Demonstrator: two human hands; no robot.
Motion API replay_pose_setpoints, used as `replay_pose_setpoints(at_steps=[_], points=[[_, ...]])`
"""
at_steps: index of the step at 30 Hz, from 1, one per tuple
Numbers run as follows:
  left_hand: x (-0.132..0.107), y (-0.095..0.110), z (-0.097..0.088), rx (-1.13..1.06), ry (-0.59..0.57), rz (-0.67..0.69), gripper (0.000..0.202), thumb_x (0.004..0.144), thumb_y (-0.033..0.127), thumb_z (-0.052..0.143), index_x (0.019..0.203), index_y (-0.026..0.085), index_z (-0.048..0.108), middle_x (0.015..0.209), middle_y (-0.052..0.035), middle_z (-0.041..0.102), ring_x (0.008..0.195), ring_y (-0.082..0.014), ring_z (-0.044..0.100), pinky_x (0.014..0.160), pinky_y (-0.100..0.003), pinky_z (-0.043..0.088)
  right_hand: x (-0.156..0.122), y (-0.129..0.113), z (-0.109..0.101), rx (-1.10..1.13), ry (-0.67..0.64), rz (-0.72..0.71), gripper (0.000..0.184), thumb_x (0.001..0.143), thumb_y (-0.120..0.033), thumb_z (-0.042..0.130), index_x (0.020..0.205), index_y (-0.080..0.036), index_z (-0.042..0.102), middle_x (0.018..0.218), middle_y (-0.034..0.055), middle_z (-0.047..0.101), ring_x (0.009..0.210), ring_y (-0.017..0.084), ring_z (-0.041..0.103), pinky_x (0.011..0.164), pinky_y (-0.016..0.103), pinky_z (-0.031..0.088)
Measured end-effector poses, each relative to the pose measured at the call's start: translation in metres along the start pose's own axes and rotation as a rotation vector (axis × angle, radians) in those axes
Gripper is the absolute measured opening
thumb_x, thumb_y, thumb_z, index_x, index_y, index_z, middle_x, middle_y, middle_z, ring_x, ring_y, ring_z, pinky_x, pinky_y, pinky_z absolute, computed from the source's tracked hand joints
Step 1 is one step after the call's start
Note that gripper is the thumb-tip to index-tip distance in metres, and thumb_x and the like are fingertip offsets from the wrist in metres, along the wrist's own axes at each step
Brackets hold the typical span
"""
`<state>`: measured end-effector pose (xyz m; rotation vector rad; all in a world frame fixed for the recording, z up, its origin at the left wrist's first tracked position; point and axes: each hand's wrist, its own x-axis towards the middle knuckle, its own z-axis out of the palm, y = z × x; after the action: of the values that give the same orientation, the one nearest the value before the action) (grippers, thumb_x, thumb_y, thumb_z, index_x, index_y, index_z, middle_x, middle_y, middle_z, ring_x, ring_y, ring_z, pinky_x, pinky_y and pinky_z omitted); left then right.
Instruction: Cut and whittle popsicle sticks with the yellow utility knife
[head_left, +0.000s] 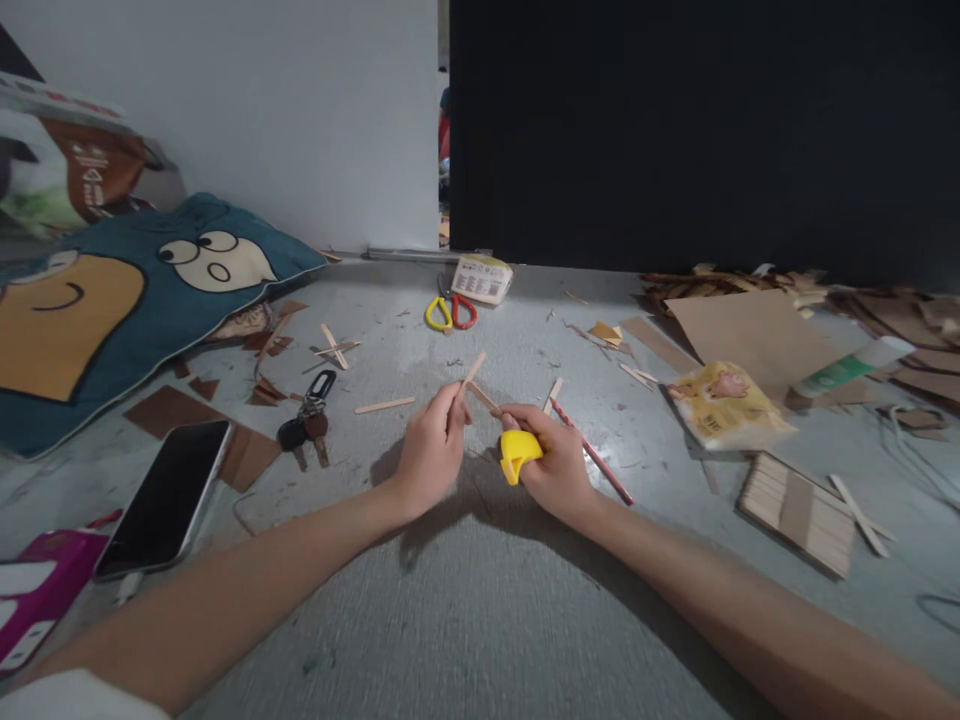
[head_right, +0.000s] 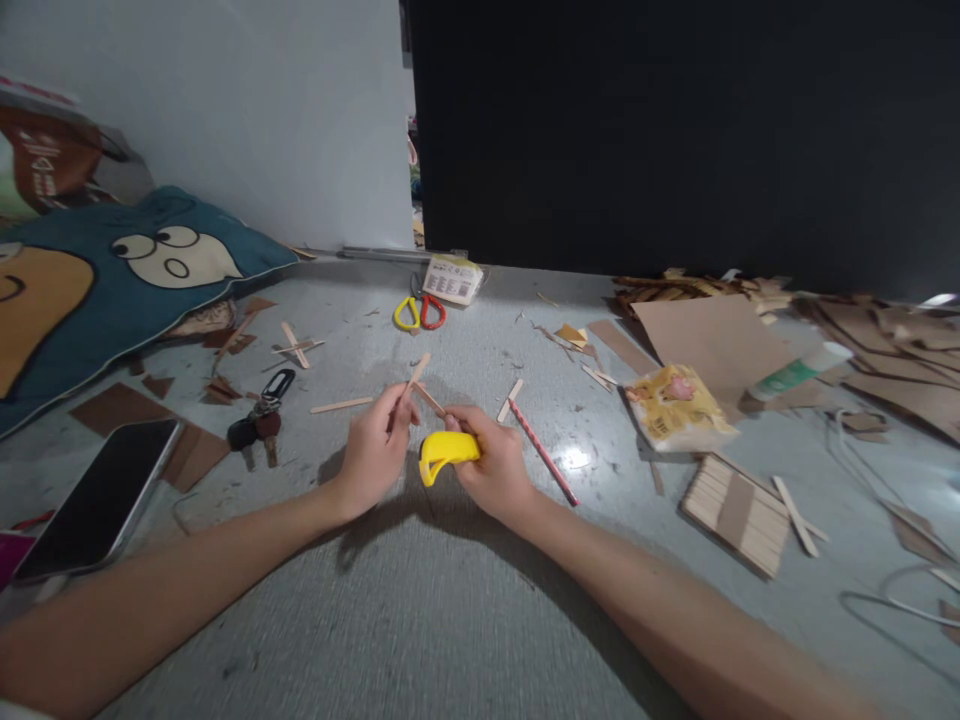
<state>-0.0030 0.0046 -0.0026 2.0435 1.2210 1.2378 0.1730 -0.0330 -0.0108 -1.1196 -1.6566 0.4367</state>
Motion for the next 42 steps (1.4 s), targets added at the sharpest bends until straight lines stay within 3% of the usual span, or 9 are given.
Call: replay_pose_setpoints(at_steps=[10,18,27,34,42], points=[[-0.001,-0.001,0.001,0.028,0.001,-0.012,0.024,0.11,0.029,0.041,0.098,0.02,0.061,0.076,-0.0004,0.065,0.066,-0.0139,0.061,0.067,-0.026,0.045,0.002,0.0,-0.002,0.012,-0.026,0.016,0.019,0.094,-0.021,0.056,0.103,-0.021,0.074,0.082,0.0038,0.077,0.067,0.016,0.069,0.059,0.025,0.051],[-0.001,-0.012,-0.002,0.198,-0.125,0.025,0.03,0.108,0.024,0.041,0.126,0.017,0.062,0.086,-0.0044,0.071,0.074,-0.0169,0.065,0.071,-0.028,0.048,0.002,0.007,-0.003,0.081,-0.044,0.067,0.031,0.08,-0.014,0.054,0.101,-0.022,0.075,0.079,0.002,0.077,0.068,0.017,0.07,0.061,0.025,0.052],[0.001,-0.015,-0.002,0.151,-0.121,0.049,0.029,0.108,0.024,0.04,0.125,0.018,0.062,0.084,-0.003,0.069,0.071,-0.0153,0.064,0.07,-0.027,0.049,0.004,0.005,-0.005,0.078,-0.093,0.038,0.035,0.075,-0.012,0.053,0.099,-0.022,0.075,0.087,0.0029,0.08,0.073,0.018,0.073,0.064,0.027,0.055],[-0.002,-0.023,-0.001,0.213,-0.136,0.141,0.039,0.101,0.01,0.038,0.132,0.017,0.061,0.092,-0.0057,0.069,0.08,-0.0166,0.065,0.073,-0.028,0.05,0.002,0.004,-0.005,0.081,-0.001,0.107,0.02,0.088,-0.021,0.058,0.094,-0.023,0.076,0.074,0.0014,0.075,0.064,0.018,0.068,0.057,0.026,0.051],[-0.001,-0.013,-0.003,0.2,-0.17,0.086,0.028,0.102,0.012,0.039,0.11,0.019,0.065,0.084,-0.0034,0.064,0.072,-0.0161,0.059,0.07,-0.028,0.047,0.001,0.006,-0.005,0.042,0.058,0.102,0.019,0.094,-0.027,0.06,0.089,-0.022,0.078,0.073,0.0035,0.075,0.066,0.02,0.071,0.059,0.028,0.053]])
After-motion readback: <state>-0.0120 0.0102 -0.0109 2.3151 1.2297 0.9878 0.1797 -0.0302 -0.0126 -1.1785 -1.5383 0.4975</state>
